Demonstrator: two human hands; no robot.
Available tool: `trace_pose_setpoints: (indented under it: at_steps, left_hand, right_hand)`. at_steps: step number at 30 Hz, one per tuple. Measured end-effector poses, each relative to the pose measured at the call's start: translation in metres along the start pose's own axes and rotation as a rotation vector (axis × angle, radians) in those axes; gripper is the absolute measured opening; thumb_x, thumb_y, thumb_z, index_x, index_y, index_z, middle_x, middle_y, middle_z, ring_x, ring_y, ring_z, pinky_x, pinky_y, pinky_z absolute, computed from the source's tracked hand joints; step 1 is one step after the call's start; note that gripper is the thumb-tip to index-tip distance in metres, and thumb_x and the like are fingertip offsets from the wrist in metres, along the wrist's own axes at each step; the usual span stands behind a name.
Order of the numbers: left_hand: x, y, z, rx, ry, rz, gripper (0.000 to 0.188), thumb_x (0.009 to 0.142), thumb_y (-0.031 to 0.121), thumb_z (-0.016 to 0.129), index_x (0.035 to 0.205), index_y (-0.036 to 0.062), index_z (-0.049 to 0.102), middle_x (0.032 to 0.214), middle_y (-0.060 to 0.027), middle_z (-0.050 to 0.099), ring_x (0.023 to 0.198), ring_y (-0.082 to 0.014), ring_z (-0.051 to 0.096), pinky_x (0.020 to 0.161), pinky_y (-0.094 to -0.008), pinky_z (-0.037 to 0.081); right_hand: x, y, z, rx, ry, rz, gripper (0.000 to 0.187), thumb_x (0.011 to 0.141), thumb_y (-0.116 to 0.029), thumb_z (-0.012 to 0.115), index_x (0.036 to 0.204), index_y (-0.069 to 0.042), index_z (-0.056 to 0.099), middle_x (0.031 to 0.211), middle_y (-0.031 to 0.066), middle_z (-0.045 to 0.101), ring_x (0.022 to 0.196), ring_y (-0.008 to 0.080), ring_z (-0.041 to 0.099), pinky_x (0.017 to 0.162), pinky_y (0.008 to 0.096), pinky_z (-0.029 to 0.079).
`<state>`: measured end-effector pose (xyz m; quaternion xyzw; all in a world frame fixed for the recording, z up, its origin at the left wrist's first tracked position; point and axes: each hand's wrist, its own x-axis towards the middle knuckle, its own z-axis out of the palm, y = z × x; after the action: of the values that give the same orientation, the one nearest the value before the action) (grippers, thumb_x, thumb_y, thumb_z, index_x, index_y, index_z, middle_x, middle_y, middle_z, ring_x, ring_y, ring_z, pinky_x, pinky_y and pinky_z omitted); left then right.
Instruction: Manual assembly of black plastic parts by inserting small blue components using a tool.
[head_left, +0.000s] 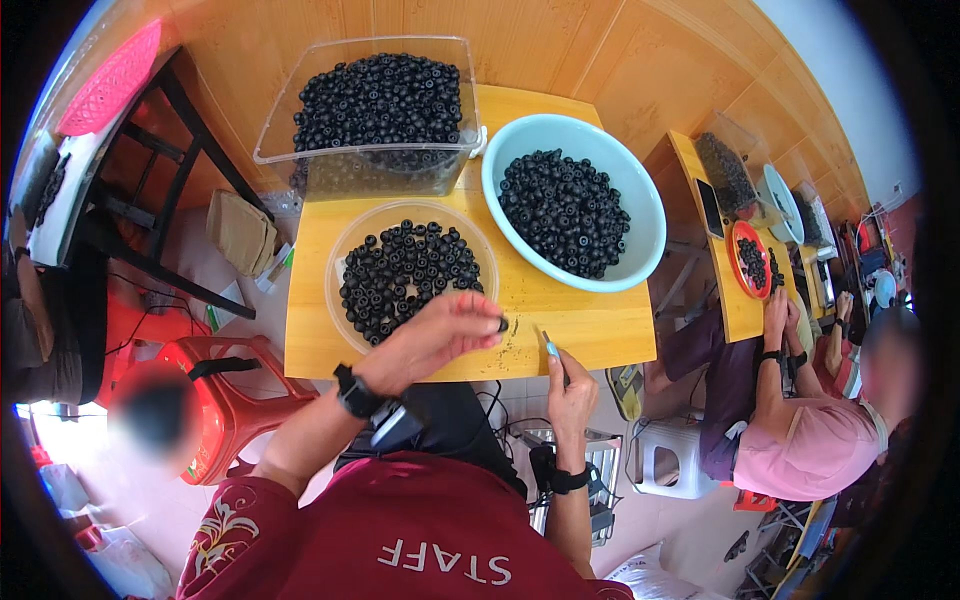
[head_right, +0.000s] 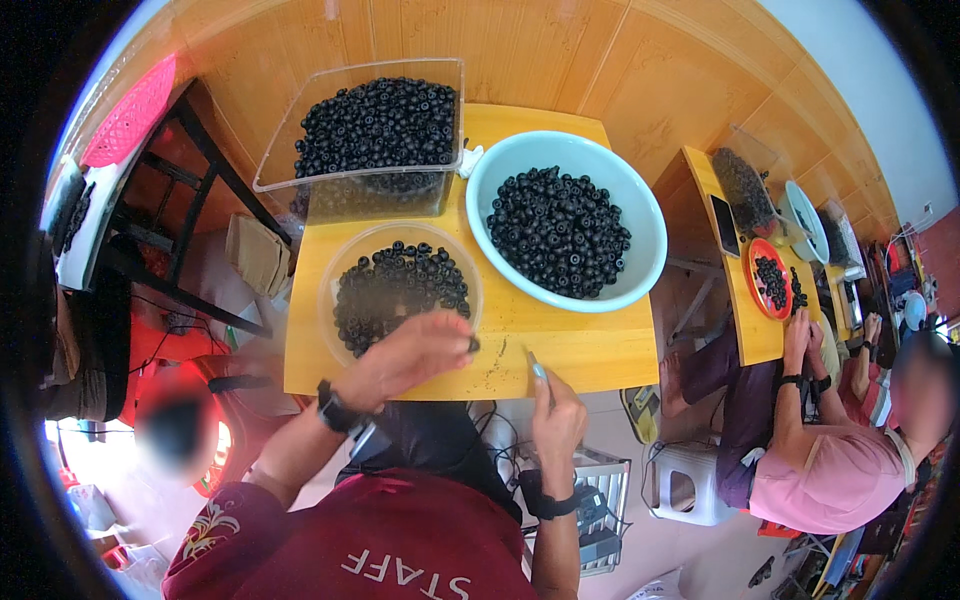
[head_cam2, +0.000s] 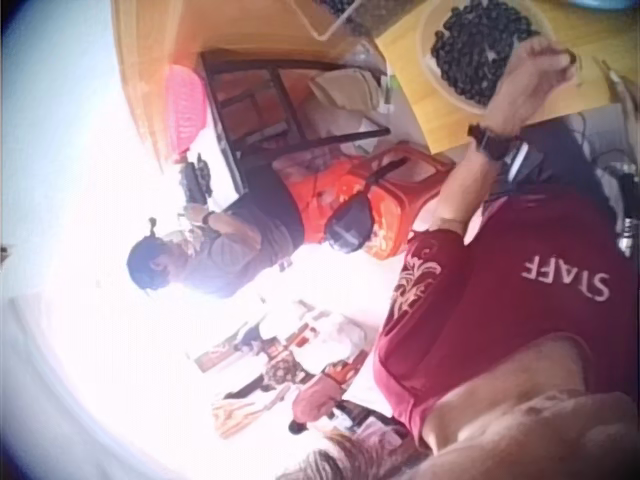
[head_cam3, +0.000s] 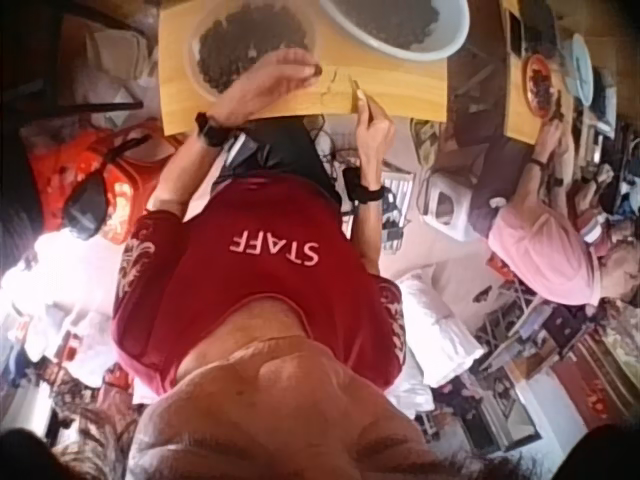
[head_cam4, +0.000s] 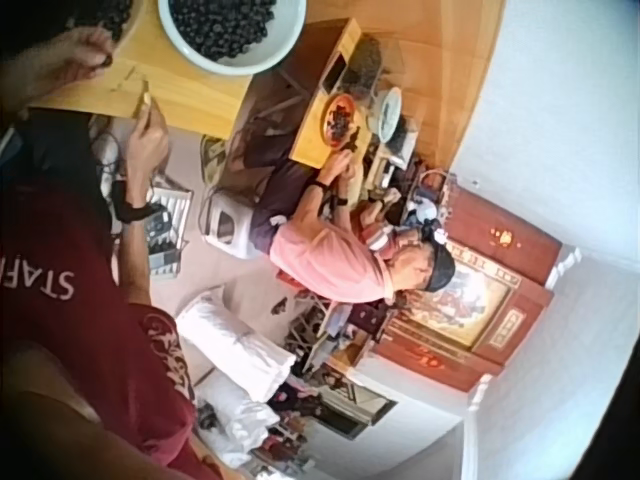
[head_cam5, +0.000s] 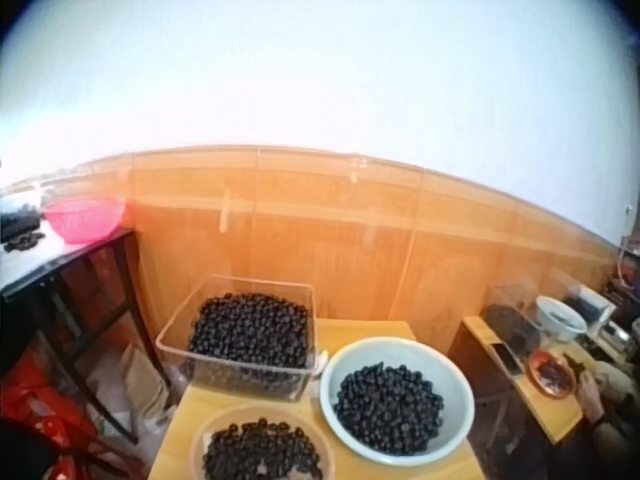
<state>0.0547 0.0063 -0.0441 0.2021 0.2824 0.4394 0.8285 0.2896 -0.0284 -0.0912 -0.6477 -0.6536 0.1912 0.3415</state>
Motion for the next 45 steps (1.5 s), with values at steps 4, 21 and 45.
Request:
trace_pose_setpoints:
  at_steps: [4, 21, 45]
  left_hand:
    - [0.054, 0.043, 0.029, 0.226, -0.048, 0.174, 0.029, 0.087, 0.008, 0.063, 0.113, -0.0013, 0.054, 0.103, -0.0066, 0.058, 0.092, -0.0181, 0.063, 0.086, -0.0266, 0.051]
    - [0.068, 0.046, -0.048, 1.534, 0.194, 0.300, 0.026, 0.063, 0.001, 0.071, 0.088, 0.0009, 0.067, 0.080, -0.0111, 0.064, 0.071, -0.0216, 0.063, 0.068, -0.0317, 0.050]
    - [-0.011, -0.007, -0.002, 0.027, -0.122, 0.020, 0.028, 0.090, 0.007, 0.061, 0.116, -0.0019, 0.059, 0.101, -0.0075, 0.066, 0.088, -0.0140, 0.067, 0.083, -0.0252, 0.054]
  right_hand:
    - [0.003, 0.000, 0.001, 0.017, 0.016, 0.104, 0.025, 0.090, -0.020, 0.057, 0.104, -0.002, 0.068, 0.090, 0.0243, 0.066, 0.085, 0.0399, 0.065, 0.073, 0.0419, 0.050]
    - [0.002, 0.007, 0.006, -0.006, 0.073, 0.039, 0.024, 0.090, -0.022, 0.056, 0.104, -0.005, 0.068, 0.087, 0.0214, 0.066, 0.079, 0.0395, 0.064, 0.068, 0.0432, 0.050]
    - [-0.008, -0.072, -0.026, 0.266, -0.019, -0.100, 0.019, 0.087, -0.007, 0.061, 0.103, 0.001, 0.065, 0.078, 0.0155, 0.063, 0.066, 0.0213, 0.062, 0.061, 0.0319, 0.046]
